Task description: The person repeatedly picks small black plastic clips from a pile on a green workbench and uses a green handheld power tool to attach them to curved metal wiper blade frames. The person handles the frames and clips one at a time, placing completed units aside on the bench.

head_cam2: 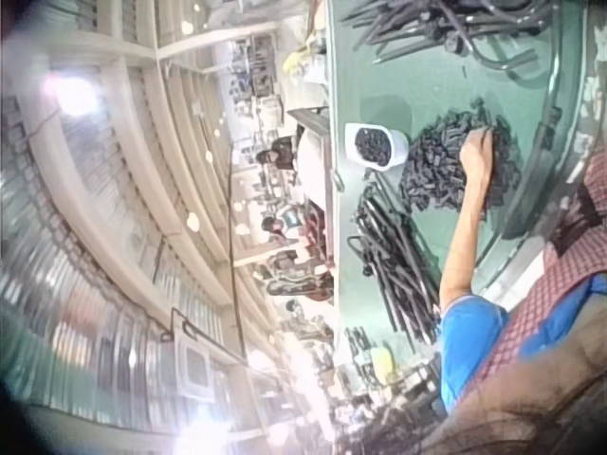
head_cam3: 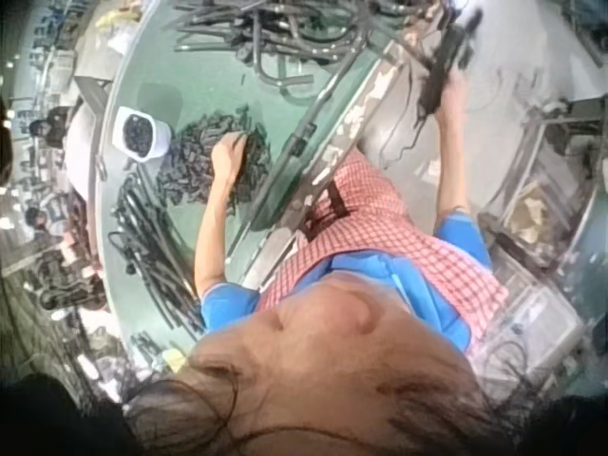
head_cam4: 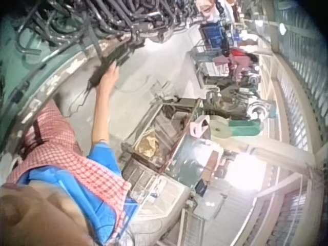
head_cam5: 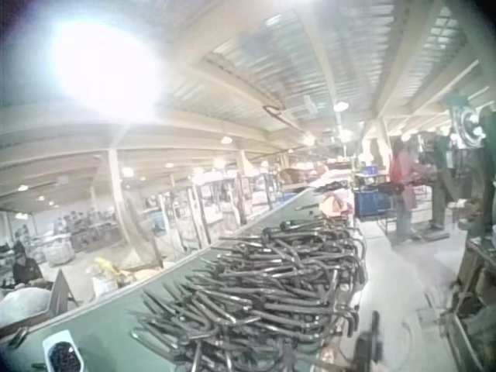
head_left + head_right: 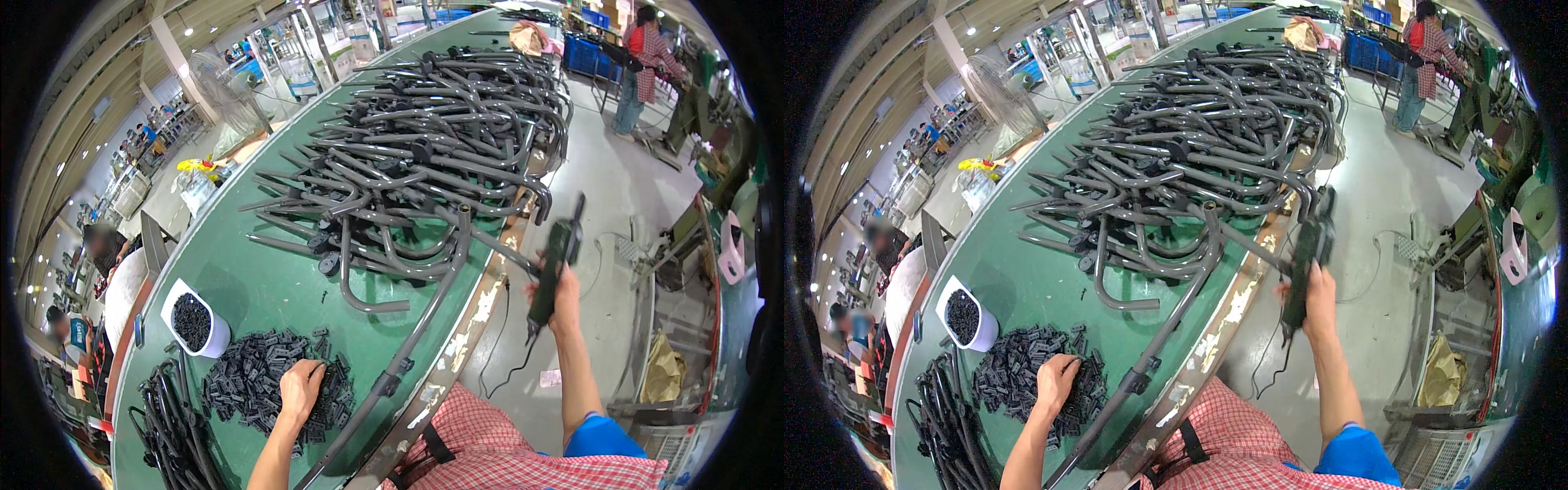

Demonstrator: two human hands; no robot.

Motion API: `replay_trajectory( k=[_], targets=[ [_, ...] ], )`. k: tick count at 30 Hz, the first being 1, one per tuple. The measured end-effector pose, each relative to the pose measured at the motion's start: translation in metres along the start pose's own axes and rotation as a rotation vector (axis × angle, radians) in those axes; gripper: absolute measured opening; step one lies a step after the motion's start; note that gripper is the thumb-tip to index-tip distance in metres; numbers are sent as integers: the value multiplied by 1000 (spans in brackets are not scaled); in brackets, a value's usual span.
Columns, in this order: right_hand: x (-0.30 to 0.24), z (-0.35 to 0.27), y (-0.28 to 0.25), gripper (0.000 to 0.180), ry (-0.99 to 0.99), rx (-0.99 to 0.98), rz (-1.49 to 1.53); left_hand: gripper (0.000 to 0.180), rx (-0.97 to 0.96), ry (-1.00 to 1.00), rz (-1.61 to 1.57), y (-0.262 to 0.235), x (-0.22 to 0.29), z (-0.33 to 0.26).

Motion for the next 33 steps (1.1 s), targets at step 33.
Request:
replay_trajectory(
  k=[33],
  targets=[
    [-54,-175,243,86,121,-901,1021,26,-399,-741,-1642,13,61,-160]
  ],
)
Point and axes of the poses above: each hand's wrist, its own z-axis towards the middle knuckle, its own y-axis out of the palm, x = y × z, the point moved 6 cm from there along z, towards the middle knuckle, and after that the axes turned 8 degrees about -y, right-handed, at the moved point
